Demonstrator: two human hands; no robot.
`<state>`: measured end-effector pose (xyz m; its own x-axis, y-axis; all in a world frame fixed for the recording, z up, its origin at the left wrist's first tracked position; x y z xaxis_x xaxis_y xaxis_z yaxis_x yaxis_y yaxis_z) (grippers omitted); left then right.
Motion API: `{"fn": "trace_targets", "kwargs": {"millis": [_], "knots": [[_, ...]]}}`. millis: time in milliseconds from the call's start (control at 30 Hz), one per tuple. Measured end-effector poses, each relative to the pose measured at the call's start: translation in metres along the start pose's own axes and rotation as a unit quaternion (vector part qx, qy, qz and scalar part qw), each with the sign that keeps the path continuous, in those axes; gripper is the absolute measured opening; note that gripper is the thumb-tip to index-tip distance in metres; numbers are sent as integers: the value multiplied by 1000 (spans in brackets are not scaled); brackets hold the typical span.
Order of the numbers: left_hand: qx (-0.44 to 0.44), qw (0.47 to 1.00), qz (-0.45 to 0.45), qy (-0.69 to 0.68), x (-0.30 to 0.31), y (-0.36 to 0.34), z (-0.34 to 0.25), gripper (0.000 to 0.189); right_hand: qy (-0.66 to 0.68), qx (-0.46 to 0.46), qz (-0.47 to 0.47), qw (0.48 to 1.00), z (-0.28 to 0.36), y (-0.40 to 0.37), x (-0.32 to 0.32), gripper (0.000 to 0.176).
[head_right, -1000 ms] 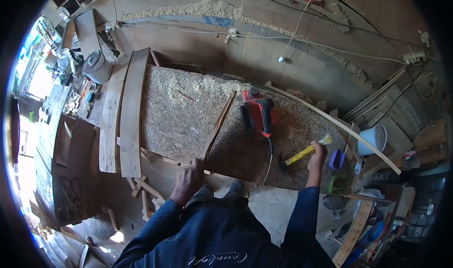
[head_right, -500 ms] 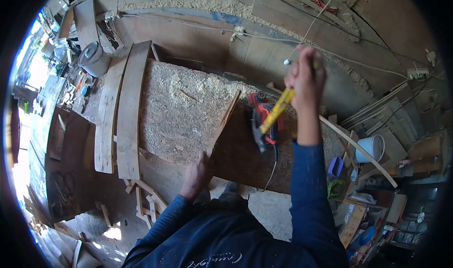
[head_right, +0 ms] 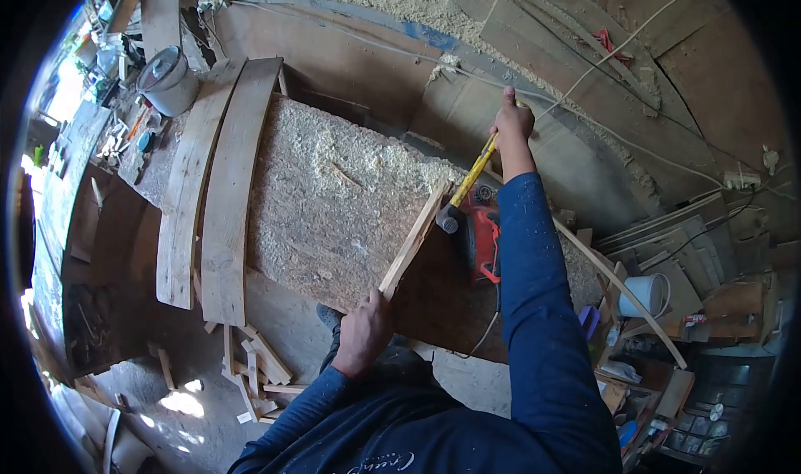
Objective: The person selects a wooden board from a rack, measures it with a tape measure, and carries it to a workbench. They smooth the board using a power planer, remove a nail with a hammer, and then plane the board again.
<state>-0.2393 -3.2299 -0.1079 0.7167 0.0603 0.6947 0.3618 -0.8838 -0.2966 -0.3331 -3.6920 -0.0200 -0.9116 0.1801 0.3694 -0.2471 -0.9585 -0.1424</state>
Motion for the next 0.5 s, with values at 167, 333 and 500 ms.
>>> {"fn": "trace_targets", "kwargs": {"millis": [167, 333, 500], "knots": [[10, 1000, -2, -4, 1, -1, 2, 16, 4, -1, 24, 1000, 2, 0, -4, 62], [5, 1000, -3, -18, 4, 2, -2, 17, -23, 44, -6, 999, 9, -5, -13, 62], [-1, 1000, 2, -15, 2, 7, -1, 20, -27, 24, 26, 999, 12, 0, -14, 57]]}}
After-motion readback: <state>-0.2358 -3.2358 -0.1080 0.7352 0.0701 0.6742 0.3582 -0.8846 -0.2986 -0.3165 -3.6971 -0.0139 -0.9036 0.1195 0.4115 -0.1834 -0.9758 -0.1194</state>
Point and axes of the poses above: each hand's wrist, its own y-axis towards the middle knuckle, its own x-axis out of the back of the hand, z = x × y, the point moved 5 cm from there along y, towards the middle knuckle, and after that the axes turned 5 degrees about -y, right-handed, at the moved point
